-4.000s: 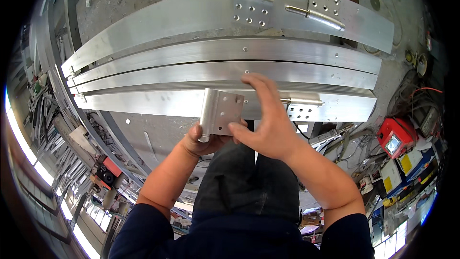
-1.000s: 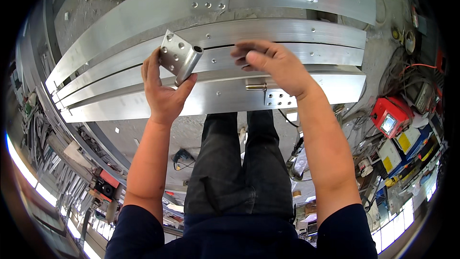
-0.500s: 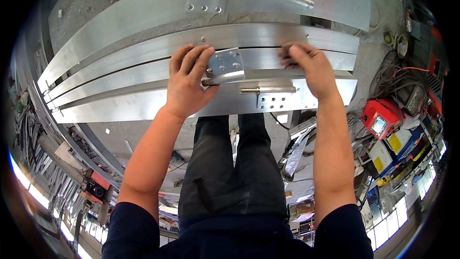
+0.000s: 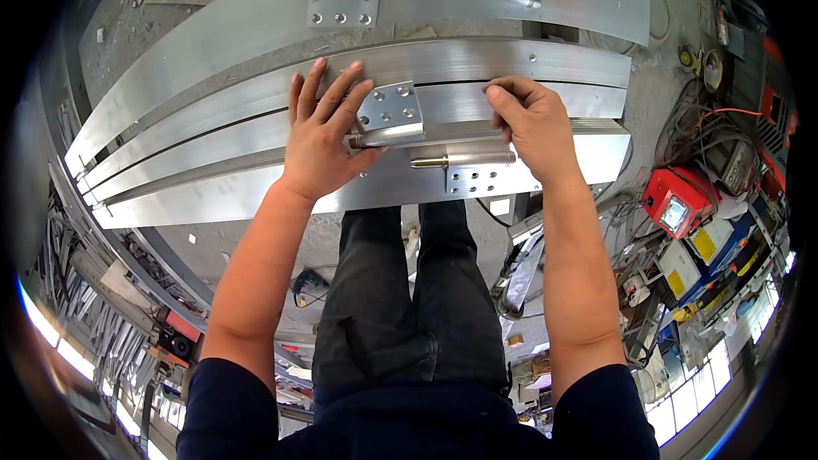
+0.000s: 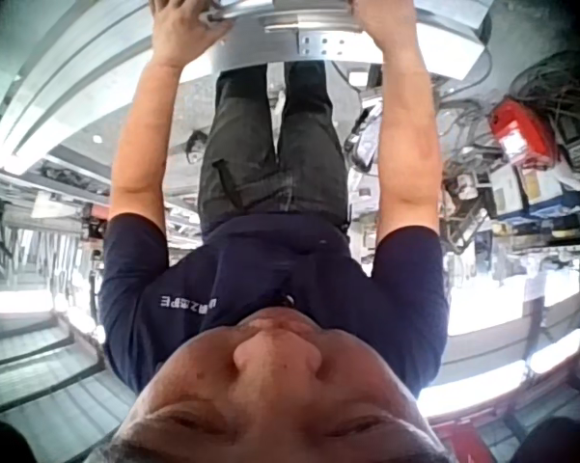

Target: The person aligns metal brackets onto a long metal frame and uses a rivet gun to fasten them in place. They repeatedly position brackets, fire the rivet gun, and adjust the frame components within a workshop setting.

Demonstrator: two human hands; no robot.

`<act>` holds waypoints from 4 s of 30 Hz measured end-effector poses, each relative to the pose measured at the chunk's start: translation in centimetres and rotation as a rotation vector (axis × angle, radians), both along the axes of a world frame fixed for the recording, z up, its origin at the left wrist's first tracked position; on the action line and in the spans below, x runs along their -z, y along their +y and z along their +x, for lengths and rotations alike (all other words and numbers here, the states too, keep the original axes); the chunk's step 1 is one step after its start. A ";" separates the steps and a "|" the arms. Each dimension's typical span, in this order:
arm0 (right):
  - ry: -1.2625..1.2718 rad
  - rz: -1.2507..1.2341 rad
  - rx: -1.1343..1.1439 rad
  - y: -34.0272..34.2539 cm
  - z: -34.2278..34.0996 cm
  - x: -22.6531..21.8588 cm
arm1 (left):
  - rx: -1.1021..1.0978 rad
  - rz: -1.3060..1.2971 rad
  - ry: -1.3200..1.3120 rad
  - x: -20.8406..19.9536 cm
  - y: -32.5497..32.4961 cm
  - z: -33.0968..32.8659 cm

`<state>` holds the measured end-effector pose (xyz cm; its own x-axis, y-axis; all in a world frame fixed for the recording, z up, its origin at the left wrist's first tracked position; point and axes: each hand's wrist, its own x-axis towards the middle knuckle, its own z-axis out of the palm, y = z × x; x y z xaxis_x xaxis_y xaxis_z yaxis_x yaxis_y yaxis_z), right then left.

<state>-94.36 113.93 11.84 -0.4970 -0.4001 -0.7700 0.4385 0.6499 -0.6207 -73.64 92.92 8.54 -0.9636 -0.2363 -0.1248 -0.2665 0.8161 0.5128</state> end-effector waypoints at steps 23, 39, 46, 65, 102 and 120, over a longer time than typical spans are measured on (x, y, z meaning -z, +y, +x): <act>0.546 0.119 -0.429 -4.7 4.8 1.6 | 0.103 -0.095 0.014 0.9 -0.2 0.5; 0.479 0.099 -0.360 -4.7 4.1 1.6 | 0.103 -0.203 0.104 2.3 0.1 0.4; 0.431 0.109 -0.352 -4.3 3.7 1.6 | 0.104 -0.191 0.075 2.1 0.3 0.1; 0.422 -0.021 -0.298 -3.1 3.1 2.7 | 0.130 -0.245 0.121 1.9 0.4 0.4; 0.778 -0.280 -0.783 -1.9 3.4 1.3 | 0.090 -0.233 0.095 1.5 1.3 0.4; 0.818 -0.333 -0.813 -2.5 2.9 2.5 | 0.035 -0.088 0.117 2.0 0.4 1.0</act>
<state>-91.50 111.46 9.37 -0.3005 -0.9430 -0.1429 -0.6282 0.3085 -0.7143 -72.59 93.29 6.57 -0.9782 -0.2074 0.0088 -0.1797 0.8671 0.4645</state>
